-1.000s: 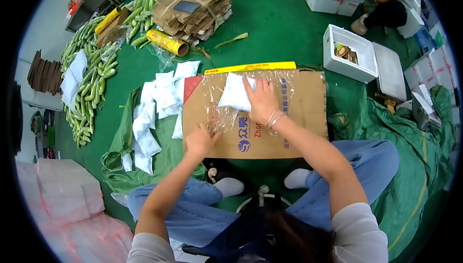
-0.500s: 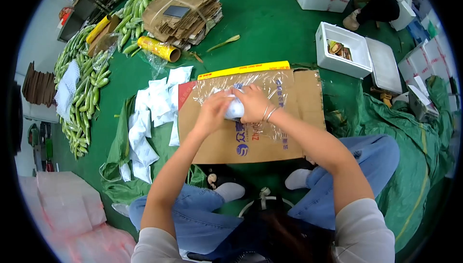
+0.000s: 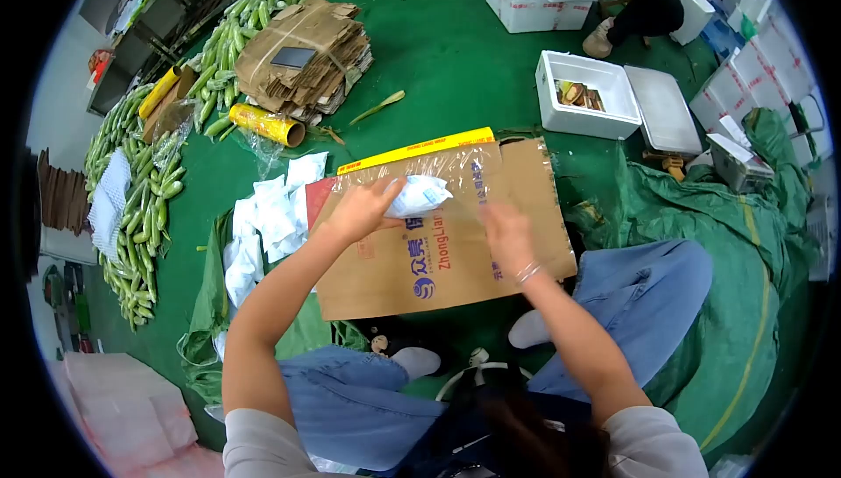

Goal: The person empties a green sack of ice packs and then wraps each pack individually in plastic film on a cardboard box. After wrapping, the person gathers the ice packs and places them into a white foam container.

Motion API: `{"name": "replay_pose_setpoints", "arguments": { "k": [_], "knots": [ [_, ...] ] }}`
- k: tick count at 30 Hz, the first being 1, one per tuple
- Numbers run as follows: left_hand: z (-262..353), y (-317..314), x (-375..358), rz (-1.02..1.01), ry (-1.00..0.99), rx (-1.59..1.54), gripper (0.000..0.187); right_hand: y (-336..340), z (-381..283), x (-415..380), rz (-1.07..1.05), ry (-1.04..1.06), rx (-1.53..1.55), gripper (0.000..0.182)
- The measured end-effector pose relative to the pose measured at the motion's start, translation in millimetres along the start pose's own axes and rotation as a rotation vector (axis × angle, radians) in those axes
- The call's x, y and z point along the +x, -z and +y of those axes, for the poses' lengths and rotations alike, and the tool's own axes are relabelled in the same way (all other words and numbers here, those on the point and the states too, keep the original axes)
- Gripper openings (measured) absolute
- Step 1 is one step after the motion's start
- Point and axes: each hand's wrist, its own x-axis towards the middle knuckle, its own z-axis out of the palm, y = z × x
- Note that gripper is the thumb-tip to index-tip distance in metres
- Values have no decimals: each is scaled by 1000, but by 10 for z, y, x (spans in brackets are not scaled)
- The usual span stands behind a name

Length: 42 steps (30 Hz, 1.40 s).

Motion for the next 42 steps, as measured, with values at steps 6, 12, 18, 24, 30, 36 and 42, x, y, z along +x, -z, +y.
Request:
{"name": "replay_pose_setpoints", "arguments": {
  "k": [6,12,18,24,30,36,42],
  "knots": [
    [636,417,85,-66,16,-250,63,307,-533,1108,-164,-29,-21,18],
    [524,202,-90,-506,398,-848,46,404,-952,-47,-459,316,-109,56],
    [565,-207,-82,-863,460,-1133,39,245,-715,-645,-639,478,-325,99],
    [709,110,-154,6,40,137,39,-11,-365,14,-1045,171,66,65],
    [823,73,-63,207,100,-74,58,-477,-251,927,-1333,-418,972,63],
    [604,-66,89,-66,297,-395,58,-472,-380,995,-1399,-390,451,62],
    [1212,-503,-367,-512,948,-2050,48,-694,-55,469,-1195,238,395,63]
  ]
}}
